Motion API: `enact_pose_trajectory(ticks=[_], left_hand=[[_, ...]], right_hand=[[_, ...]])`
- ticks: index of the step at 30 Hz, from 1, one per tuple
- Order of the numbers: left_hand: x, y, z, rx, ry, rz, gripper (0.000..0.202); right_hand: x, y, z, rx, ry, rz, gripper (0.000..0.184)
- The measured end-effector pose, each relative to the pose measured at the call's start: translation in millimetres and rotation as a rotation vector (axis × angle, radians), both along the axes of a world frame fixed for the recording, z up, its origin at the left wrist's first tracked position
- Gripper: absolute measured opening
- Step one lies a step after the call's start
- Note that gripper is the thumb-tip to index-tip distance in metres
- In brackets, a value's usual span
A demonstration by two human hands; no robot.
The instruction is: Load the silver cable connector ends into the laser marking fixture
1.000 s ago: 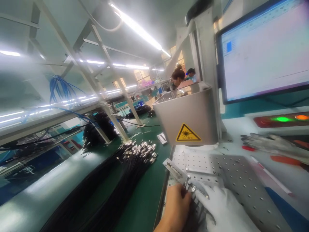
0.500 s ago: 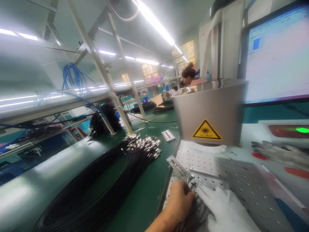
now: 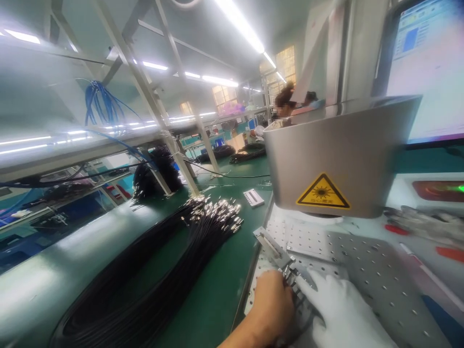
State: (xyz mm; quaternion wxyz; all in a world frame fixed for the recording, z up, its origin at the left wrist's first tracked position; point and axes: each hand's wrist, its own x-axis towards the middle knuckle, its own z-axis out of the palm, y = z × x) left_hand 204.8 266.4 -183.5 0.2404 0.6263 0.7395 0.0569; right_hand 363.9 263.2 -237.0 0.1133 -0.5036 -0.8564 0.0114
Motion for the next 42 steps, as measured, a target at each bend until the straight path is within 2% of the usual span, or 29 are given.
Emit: enact_pose_trajectory(ticks=[2,5,7,11,14,17,23,25,28,31,36,42], left_hand=[[-0.8,1.3,2.7,-0.014,-0.006,-0.039,0.019],[-7.3,1.1,10.2,-0.003,-0.095,-0.059,0.01],[-14.0,-1.7,13.1,0.048,-0.172,-0.015,0.001],[-27.2,-11.5,10.2,0.149,-0.345,0.108,0.022],[-30.5,-17.0,6.0,0.197,-0.427,0.156,0.019],[-25.9,-16.6,1.9,0.227,-0.39,0.086,0.007],[-18.1,-3.7,-10.6,0.27,-0.274,-0.013,0.017],[-18.6,-1.0,-13.4,0.289,-0.231,-0.05,0.019],[-19.9,0.9,-15.3,0.277,-0.133,-0.075,0.021],[-21.5,2.7,-17.2,0.242,-0.112,-0.082,0.015],[-22.5,5.8,-18.1,0.163,-0.134,-0.058,0.011],[-19.6,4.3,-11.4,0.193,-0.159,-0.077,0.021]], right_hand=[[1.2,0.1,-2.9,0.011,0.017,0.0,0.074],[1.6,0.4,-7.6,0.034,0.045,-0.018,0.076],[1.3,-0.1,-9.6,0.041,0.061,-0.025,0.076],[0.3,-1.7,-8.1,0.03,0.085,-0.014,0.077],[-0.9,-1.0,-3.0,0.024,0.093,-0.018,0.077],[-1.9,-1.4,3.3,0.019,0.108,-0.033,0.074],[-1.5,-5.1,11.5,-0.002,0.177,-0.042,0.062],[-2.6,-1.9,8.9,-0.032,0.174,-0.042,0.062],[-5.7,7.4,-0.1,-0.092,0.165,-0.119,0.057],[-7.0,13.6,-7.1,-0.107,0.138,-0.154,0.049],[-2.2,4.1,1.5,-0.042,0.149,-0.059,0.063],[-1.2,-2.4,19.3,-0.007,0.161,0.025,0.071]])
